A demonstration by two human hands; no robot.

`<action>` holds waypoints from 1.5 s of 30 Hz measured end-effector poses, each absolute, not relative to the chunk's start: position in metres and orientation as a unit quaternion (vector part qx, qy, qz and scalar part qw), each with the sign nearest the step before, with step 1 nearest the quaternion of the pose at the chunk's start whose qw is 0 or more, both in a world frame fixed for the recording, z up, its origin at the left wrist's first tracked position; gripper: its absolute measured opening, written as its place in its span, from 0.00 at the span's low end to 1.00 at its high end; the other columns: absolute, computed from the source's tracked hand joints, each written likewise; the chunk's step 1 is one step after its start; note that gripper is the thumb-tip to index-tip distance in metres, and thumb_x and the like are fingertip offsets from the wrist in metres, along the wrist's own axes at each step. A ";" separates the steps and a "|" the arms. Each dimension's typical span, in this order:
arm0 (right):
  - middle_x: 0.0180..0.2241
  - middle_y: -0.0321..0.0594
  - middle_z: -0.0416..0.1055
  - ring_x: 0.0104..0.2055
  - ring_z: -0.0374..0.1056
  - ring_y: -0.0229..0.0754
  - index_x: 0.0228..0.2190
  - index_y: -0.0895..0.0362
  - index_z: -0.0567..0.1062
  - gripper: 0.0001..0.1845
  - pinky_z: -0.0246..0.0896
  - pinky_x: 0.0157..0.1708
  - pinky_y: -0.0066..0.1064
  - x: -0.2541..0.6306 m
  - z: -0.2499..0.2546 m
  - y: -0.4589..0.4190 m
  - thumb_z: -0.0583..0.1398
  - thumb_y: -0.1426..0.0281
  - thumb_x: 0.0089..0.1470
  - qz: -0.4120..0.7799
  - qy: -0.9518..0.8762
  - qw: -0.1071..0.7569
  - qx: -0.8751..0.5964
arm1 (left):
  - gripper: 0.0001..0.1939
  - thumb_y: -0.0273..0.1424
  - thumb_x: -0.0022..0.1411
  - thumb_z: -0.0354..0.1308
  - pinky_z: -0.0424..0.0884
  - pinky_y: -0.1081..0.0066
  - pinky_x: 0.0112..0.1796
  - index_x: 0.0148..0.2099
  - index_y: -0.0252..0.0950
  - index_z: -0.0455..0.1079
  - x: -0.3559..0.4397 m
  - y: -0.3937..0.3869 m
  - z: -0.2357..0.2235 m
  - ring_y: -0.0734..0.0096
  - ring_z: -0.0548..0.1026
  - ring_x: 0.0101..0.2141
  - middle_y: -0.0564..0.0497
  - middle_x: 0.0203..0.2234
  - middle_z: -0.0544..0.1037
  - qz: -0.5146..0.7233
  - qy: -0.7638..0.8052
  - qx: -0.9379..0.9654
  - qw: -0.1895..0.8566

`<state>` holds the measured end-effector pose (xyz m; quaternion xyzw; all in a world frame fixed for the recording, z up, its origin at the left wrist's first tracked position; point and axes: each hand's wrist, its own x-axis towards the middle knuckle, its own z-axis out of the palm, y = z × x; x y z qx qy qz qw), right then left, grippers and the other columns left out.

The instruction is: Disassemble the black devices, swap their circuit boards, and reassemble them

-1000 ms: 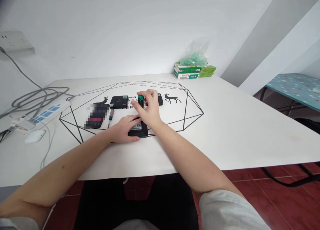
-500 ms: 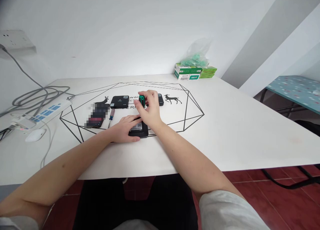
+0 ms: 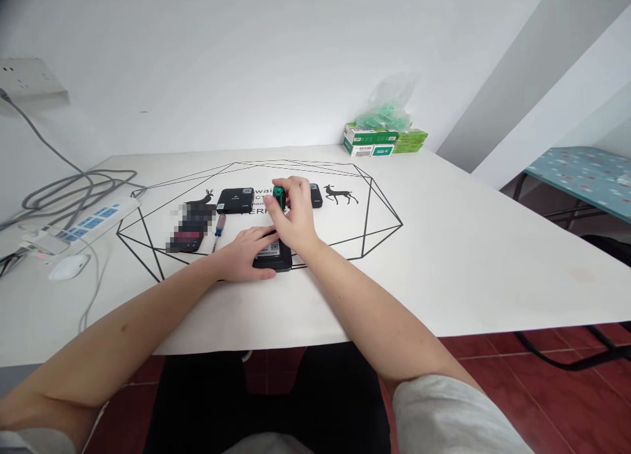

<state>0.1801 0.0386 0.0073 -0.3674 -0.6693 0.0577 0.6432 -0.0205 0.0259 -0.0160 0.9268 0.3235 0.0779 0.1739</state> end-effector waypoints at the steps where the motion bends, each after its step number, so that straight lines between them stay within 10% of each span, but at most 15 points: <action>1: 0.46 0.43 0.67 0.47 0.69 0.48 0.50 0.48 0.74 0.17 0.74 0.42 0.45 0.180 0.008 0.039 0.65 0.55 0.64 0.045 -0.670 0.640 -0.374 | 0.49 0.54 0.66 0.64 0.50 0.35 0.70 0.80 0.44 0.51 -0.021 0.026 -0.017 0.32 0.54 0.73 0.38 0.77 0.54 0.083 0.321 0.927 0.174; 13: 0.47 0.41 0.73 0.49 0.72 0.47 0.51 0.47 0.69 0.13 0.72 0.50 0.49 0.180 0.002 0.038 0.52 0.69 0.68 0.127 -0.661 0.662 -0.329 | 0.51 0.57 0.65 0.62 0.48 0.37 0.71 0.81 0.39 0.51 -0.020 0.026 -0.016 0.34 0.51 0.75 0.34 0.78 0.51 0.067 0.332 0.925 0.172; 20: 0.44 0.41 0.65 0.47 0.67 0.49 0.48 0.49 0.72 0.19 0.72 0.46 0.48 0.179 0.007 0.040 0.70 0.61 0.57 0.004 -0.668 0.642 -0.375 | 0.50 0.56 0.65 0.63 0.49 0.36 0.70 0.80 0.40 0.53 -0.020 0.026 -0.016 0.32 0.53 0.74 0.34 0.77 0.54 0.077 0.321 0.927 0.177; 30: 0.50 0.43 0.76 0.53 0.73 0.50 0.53 0.47 0.73 0.16 0.72 0.52 0.52 0.181 0.005 0.035 0.53 0.69 0.68 0.099 -0.667 0.649 -0.352 | 0.51 0.57 0.65 0.62 0.48 0.35 0.70 0.80 0.42 0.51 -0.021 0.027 -0.018 0.32 0.51 0.74 0.35 0.78 0.52 0.075 0.324 0.926 0.178; 37: 0.45 0.43 0.66 0.49 0.68 0.51 0.49 0.49 0.76 0.19 0.75 0.44 0.49 0.180 0.009 0.040 0.70 0.62 0.57 0.012 -0.664 0.635 -0.395 | 0.51 0.57 0.66 0.62 0.47 0.36 0.70 0.81 0.42 0.51 -0.021 0.027 -0.018 0.33 0.51 0.75 0.35 0.78 0.51 0.074 0.322 0.927 0.178; 45: 0.49 0.43 0.76 0.50 0.74 0.48 0.56 0.48 0.71 0.21 0.74 0.48 0.48 0.180 0.006 0.034 0.55 0.72 0.63 0.098 -0.670 0.651 -0.343 | 0.51 0.57 0.65 0.62 0.47 0.36 0.71 0.80 0.41 0.52 -0.020 0.027 -0.017 0.33 0.51 0.75 0.35 0.78 0.51 0.070 0.325 0.927 0.175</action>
